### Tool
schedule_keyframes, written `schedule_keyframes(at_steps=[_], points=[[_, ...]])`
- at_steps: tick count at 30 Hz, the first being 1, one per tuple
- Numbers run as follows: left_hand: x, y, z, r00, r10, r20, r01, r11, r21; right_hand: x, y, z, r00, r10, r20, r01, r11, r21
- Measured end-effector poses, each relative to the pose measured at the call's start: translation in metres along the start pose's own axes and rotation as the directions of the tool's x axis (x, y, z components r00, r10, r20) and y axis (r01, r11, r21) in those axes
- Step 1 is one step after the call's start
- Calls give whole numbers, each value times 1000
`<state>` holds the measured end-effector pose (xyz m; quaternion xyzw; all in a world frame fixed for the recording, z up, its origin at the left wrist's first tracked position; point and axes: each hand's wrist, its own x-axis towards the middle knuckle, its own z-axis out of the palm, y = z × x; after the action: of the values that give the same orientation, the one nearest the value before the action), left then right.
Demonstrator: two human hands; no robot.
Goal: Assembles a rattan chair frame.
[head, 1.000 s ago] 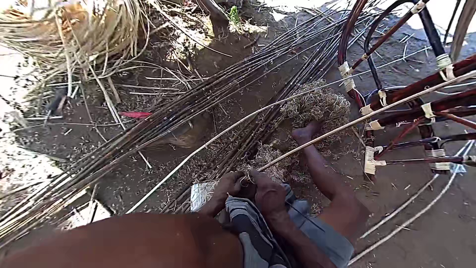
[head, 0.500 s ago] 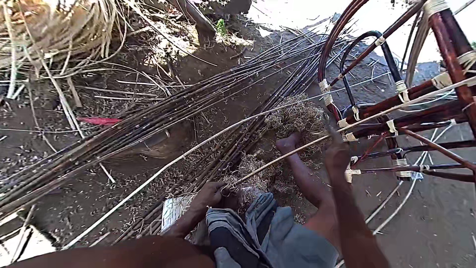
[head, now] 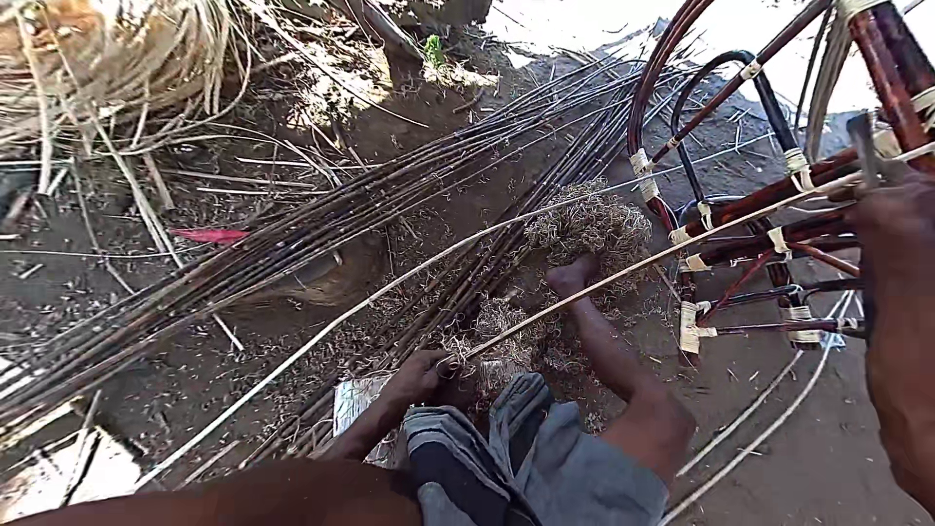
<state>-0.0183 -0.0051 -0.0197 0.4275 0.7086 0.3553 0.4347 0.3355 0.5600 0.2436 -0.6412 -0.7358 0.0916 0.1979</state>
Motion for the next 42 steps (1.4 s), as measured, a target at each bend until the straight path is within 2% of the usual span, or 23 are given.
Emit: schedule_keyframes(at_steps=[2, 4, 5, 7, 9, 11, 12, 13, 15, 16, 19, 21, 23, 24, 26, 27, 29, 31, 32, 35, 38, 40, 42], points=[[2, 13, -2, 998, -66, -3, 66, 998, 24, -62, -29, 43, 997, -72, 40, 75, 995, -63], [10, 10, -2, 995, -103, 19, 102, 993, 52, -205, -87, 102, 963, -201, 181, 213, 976, -50], [12, 2, 1, 994, -103, 32, 100, 993, 63, -294, -119, 122, 912, -215, 350, 246, 968, -46], [9, -1, 4, 987, -147, 57, 140, 984, 113, -436, -157, 186, 823, -287, 490, 309, 950, 39], [3, 11, 0, 945, -309, 109, 289, 943, 162, -491, -180, 216, 674, -318, 667, 311, 941, 134], [-1, 19, 0, 947, -312, 82, 301, 946, 124, -458, -167, 207, 545, -347, 763, 240, 937, 254], [-3, 20, 0, 955, -289, 71, 282, 955, 97, -420, -149, 192, 582, -381, 719, 197, 923, 330], [-3, 20, 0, 964, -260, 62, 255, 964, 71, -369, -127, 171, 685, -387, 617, 183, 912, 368], [-2, 16, 0, 973, -225, 43, 223, 973, 52, -230, -79, 119, 887, -254, 387, 142, 945, 294], [-3, 11, 2, 976, -216, 24, 215, 976, 44, -155, -56, 87, 945, -155, 287, 95, 972, 213], [0, 3, 6, 976, -219, 3, 218, 975, 38, 7, 8, 13, 999, 38, 24, -38, 999, -33], [6, -5, 5, 975, -223, 14, 223, 974, 48, -22, -9, 26, 1000, -10, -10, 8, 992, -129], [12, 1, 4, 972, -236, 8, 235, 971, 44, -160, -66, 82, 985, -118, 127, 134, 984, -122], [7, 7, 5, 968, -250, 11, 250, 968, 37, -257, -100, 106, 948, -131, 291, 168, 980, -103], [0, 10, 6, 967, -256, 11, 256, 967, 8, -398, -166, 143, 766, -100, 634, 123, 992, 9], [-1, 8, 3, 960, -279, 29, 279, 960, -5, -442, -185, 166, 680, -145, 718, 142, 988, 65], [-5, -3, 1, 974, -226, 31, 225, 974, 24, -492, -182, 212, 615, -312, 725, 229, 950, 215], [-4, -12, 2, 996, -85, 7, 85, 996, 29, -451, -161, 202, 527, -345, 777, 160, 938, 307], [-2, -14, 1, 999, -42, -2, 42, 999, 15, -406, -148, 180, 584, -332, 741, 176, 943, 284], [3, -4, -1, 1000, -1, 20, 2, 999, -41, -216, -84, 89, 906, -191, 377, 144, 978, 149], [-3, 13, -5, 998, -50, 31, 52, 996, -74, -50, -15, 19, 992, -4, 125, -7, 996, 91], [3, 14, -8, 997, -70, 20, 71, 996, -58, -45, -17, 32, 999, 9, 43, -8, 1000, -29], [8, 13, -5, 992, -109, 65, 112, 993, -42, -151, -57, 90, 989, -99, 108, 108, 991, -84]])
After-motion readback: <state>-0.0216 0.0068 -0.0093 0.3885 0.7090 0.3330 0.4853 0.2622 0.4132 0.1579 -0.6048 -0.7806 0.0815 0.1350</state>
